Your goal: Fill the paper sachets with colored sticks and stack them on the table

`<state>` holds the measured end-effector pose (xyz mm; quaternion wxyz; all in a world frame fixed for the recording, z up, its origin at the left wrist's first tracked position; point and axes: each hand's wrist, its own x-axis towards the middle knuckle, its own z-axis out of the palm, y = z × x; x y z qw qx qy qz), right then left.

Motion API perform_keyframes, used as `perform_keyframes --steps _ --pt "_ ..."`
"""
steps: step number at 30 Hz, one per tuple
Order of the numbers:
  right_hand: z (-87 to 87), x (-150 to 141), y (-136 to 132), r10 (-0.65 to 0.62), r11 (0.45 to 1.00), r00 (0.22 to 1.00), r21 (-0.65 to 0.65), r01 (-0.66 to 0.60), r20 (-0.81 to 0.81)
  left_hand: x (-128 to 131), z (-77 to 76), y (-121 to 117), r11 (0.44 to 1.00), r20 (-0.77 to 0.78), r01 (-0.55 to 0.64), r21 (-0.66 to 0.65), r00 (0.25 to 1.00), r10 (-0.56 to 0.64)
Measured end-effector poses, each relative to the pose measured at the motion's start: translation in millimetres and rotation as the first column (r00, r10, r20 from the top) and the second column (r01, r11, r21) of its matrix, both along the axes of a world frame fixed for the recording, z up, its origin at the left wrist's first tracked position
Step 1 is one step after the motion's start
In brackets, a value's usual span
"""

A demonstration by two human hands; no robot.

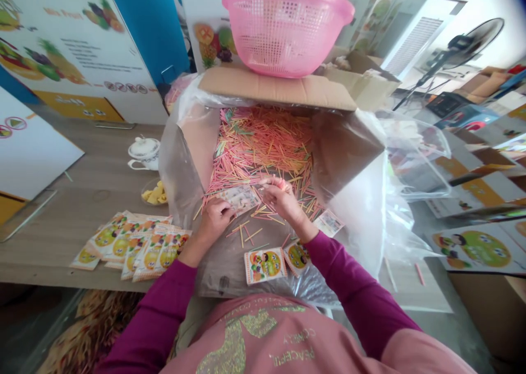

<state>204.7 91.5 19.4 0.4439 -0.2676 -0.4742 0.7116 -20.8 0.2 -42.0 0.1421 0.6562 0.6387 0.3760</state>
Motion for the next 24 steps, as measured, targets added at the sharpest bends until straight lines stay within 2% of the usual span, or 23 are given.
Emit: perform_keyframes --steps 3,5,7,10,17,20,24 --pt "13.7 -8.2 -5.9 0.008 0.995 0.998 -0.100 -0.014 -0.069 8.4 4.3 -4.3 0.999 0.101 -0.045 0.014 0.994 0.044" --pt "19.7 -13.1 -6.3 0.023 0.994 0.996 -0.107 -0.032 -0.082 14.4 9.2 -7.8 0.996 0.192 -0.081 0.026 0.978 0.074" --pt "23.0 -17.2 -6.7 0.043 0.998 0.997 -0.041 -0.046 -0.069 19.9 14.5 -10.9 0.995 0.293 -0.098 0.035 0.953 0.083" --pt "22.6 -20.9 -8.9 0.091 0.991 0.996 0.098 -0.092 0.013 27.0 20.4 -13.3 0.998 0.412 -0.063 0.019 0.910 0.049" --pt "11.3 -17.3 -10.4 0.180 0.955 0.957 0.193 -0.225 0.226 40.0 18.1 -13.1 0.998 0.578 -0.027 -0.062 0.814 0.058" --pt "14.6 -18.0 -12.3 0.183 0.924 0.940 0.276 -0.265 0.288 42.3 18.0 -13.6 0.998 0.611 -0.022 -0.051 0.790 0.049" --pt "22.8 -21.6 -16.5 0.273 0.859 0.910 0.348 -0.376 0.312 43.3 18.1 -13.1 0.998 0.663 0.024 -0.053 0.749 0.017"
